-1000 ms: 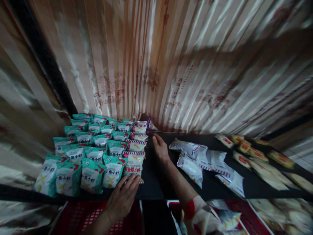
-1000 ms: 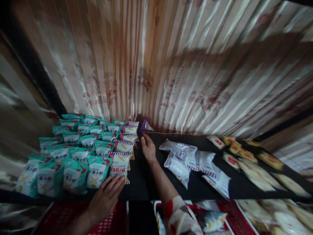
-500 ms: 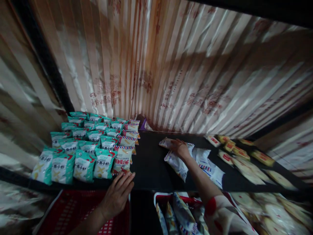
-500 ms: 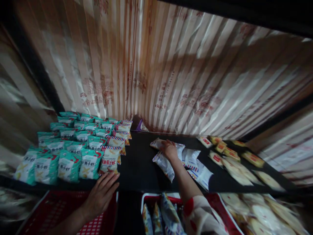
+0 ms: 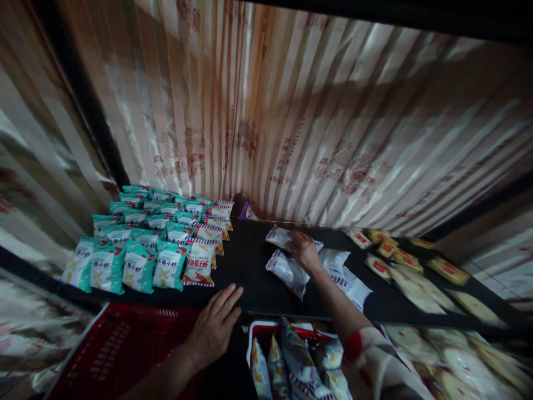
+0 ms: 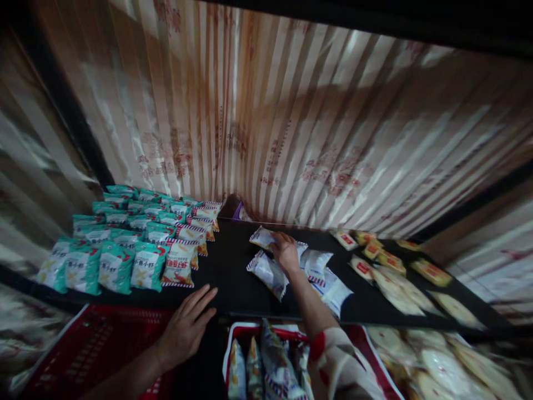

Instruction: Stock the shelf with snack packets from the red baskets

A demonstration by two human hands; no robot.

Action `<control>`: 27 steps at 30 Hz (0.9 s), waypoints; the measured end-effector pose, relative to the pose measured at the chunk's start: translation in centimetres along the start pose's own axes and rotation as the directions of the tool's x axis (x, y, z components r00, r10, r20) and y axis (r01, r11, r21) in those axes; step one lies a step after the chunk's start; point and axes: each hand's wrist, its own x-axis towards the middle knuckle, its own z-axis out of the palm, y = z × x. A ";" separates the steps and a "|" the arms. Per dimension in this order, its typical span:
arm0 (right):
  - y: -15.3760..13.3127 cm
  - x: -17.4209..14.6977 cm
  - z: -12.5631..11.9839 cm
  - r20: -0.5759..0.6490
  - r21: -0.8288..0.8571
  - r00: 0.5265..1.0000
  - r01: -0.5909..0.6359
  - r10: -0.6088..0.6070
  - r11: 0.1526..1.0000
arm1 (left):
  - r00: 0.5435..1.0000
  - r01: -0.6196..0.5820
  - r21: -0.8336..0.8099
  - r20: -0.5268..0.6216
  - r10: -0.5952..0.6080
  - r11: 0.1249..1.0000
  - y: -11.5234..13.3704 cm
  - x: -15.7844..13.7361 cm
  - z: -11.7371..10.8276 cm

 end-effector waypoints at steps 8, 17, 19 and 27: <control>-2.7 -1.8 -3.4 -0.003 0.468 0.959 -0.250 0.285 0.847 | 0.999 0.026 -0.106 0.049 -0.021 0.994 2.4 2.8 0.7; -8.6 -6.7 -7.0 0.322 0.770 0.894 -0.439 0.313 0.462 | 0.949 0.312 -0.303 0.060 -0.309 0.900 4.1 6.0 1.8; -9.9 -7.8 -7.7 0.403 0.785 0.865 -0.494 0.298 0.374 | 0.940 0.339 -0.327 0.072 -0.334 0.882 4.2 6.2 1.8; -13.7 -10.8 -7.9 0.574 0.793 0.753 -0.609 0.322 0.011 | 0.900 0.432 -0.452 0.159 -0.406 0.780 5.2 6.5 0.0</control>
